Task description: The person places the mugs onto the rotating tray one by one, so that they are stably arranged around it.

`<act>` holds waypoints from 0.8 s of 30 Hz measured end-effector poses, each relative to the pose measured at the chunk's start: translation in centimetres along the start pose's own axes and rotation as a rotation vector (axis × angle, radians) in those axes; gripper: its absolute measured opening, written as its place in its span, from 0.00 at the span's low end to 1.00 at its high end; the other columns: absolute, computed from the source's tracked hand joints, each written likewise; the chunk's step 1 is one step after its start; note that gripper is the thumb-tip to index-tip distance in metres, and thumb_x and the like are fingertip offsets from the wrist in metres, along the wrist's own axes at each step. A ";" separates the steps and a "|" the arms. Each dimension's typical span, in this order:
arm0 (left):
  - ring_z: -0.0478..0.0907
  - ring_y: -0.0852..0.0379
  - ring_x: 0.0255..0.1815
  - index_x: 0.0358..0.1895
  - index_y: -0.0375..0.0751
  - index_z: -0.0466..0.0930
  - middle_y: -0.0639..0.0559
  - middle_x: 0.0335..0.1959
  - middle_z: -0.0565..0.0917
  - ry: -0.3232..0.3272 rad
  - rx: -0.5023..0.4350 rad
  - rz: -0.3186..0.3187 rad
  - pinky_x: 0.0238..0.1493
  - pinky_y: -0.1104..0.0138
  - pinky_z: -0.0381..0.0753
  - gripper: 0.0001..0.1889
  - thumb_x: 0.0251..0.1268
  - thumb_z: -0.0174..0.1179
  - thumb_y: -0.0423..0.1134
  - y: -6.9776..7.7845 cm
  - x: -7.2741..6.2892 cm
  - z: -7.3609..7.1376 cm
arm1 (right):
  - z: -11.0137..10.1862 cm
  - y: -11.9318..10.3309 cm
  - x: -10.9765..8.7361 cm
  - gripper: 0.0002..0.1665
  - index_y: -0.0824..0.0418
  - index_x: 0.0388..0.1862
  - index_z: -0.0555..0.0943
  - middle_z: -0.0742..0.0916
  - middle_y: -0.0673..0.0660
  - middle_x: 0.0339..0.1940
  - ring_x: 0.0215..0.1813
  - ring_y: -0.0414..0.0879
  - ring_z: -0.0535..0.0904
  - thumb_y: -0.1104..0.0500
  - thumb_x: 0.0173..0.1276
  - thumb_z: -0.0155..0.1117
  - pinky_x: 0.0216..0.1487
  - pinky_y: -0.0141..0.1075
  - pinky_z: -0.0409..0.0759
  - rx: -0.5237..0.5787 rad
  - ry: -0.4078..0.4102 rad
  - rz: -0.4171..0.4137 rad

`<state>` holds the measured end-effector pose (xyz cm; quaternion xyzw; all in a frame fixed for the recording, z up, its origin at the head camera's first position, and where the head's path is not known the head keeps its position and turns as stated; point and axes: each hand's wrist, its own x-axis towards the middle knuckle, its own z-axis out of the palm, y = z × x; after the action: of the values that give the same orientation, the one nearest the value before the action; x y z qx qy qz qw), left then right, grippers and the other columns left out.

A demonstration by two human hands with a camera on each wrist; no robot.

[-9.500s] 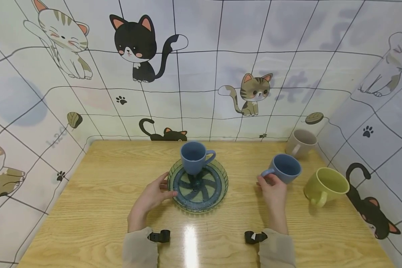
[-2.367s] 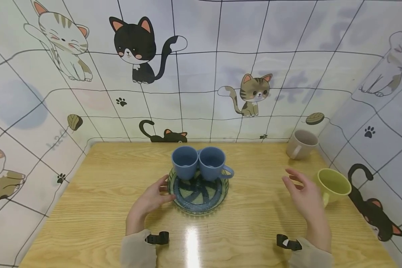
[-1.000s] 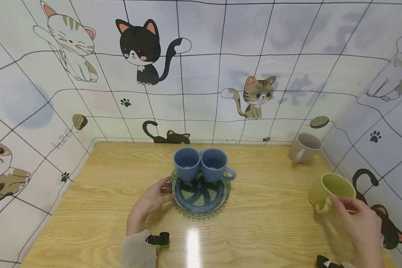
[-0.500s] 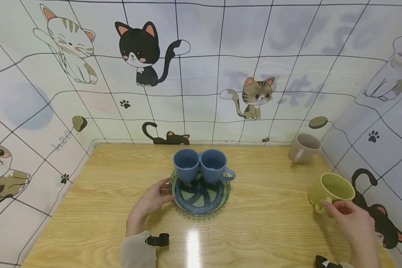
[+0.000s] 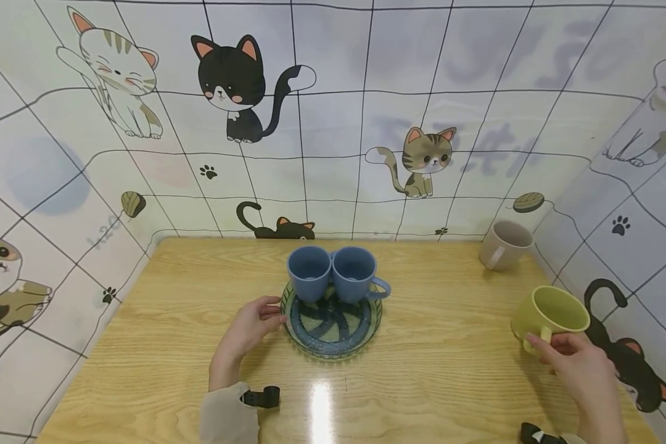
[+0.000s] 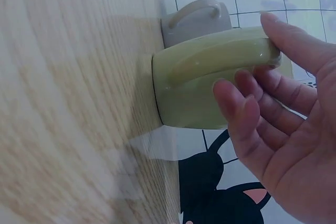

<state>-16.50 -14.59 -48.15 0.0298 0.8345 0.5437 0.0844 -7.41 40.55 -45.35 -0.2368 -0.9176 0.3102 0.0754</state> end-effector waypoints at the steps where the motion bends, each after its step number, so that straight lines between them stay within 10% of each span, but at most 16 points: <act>1: 0.81 0.45 0.51 0.62 0.30 0.73 0.39 0.51 0.83 0.008 -0.004 -0.002 0.48 0.57 0.82 0.23 0.64 0.65 0.31 0.0 0.0 0.0 | 0.0 0.0 0.0 0.32 0.70 0.41 0.80 0.85 0.52 0.22 0.25 0.44 0.79 0.39 0.64 0.67 0.33 0.41 0.75 0.022 -0.012 0.009; 9: 0.83 0.48 0.46 0.58 0.32 0.77 0.41 0.48 0.84 0.060 0.027 -0.038 0.45 0.58 0.83 0.19 0.65 0.64 0.32 0.0 0.2 0.2 | 0.0 0.4 -0.1 0.33 0.74 0.48 0.79 0.87 0.52 0.24 0.23 0.41 0.84 0.43 0.65 0.68 0.24 0.31 0.79 0.149 -0.049 0.095; 18: 0.82 0.49 0.46 0.60 0.32 0.76 0.42 0.46 0.84 0.051 -0.002 -0.025 0.45 0.58 0.83 0.21 0.64 0.64 0.30 -0.1 0.2 0.2 | -0.6 0.1 0.0 0.36 0.73 0.60 0.73 0.87 0.48 0.26 0.27 0.41 0.85 0.46 0.66 0.67 0.57 0.64 0.65 0.253 -0.101 0.277; 24: 0.82 0.50 0.45 0.63 0.32 0.73 0.43 0.46 0.83 0.025 -0.021 -0.020 0.44 0.58 0.82 0.24 0.64 0.65 0.30 0.0 0.1 0.0 | -0.4 0.0 0.0 0.37 0.72 0.60 0.74 0.87 0.48 0.26 0.27 0.41 0.85 0.44 0.65 0.67 0.53 0.62 0.69 0.271 -0.086 0.308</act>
<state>-16.56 -14.55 -48.18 0.0140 0.8300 0.5518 0.0797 -7.31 40.81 -45.04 -0.3484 -0.8230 0.4483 0.0189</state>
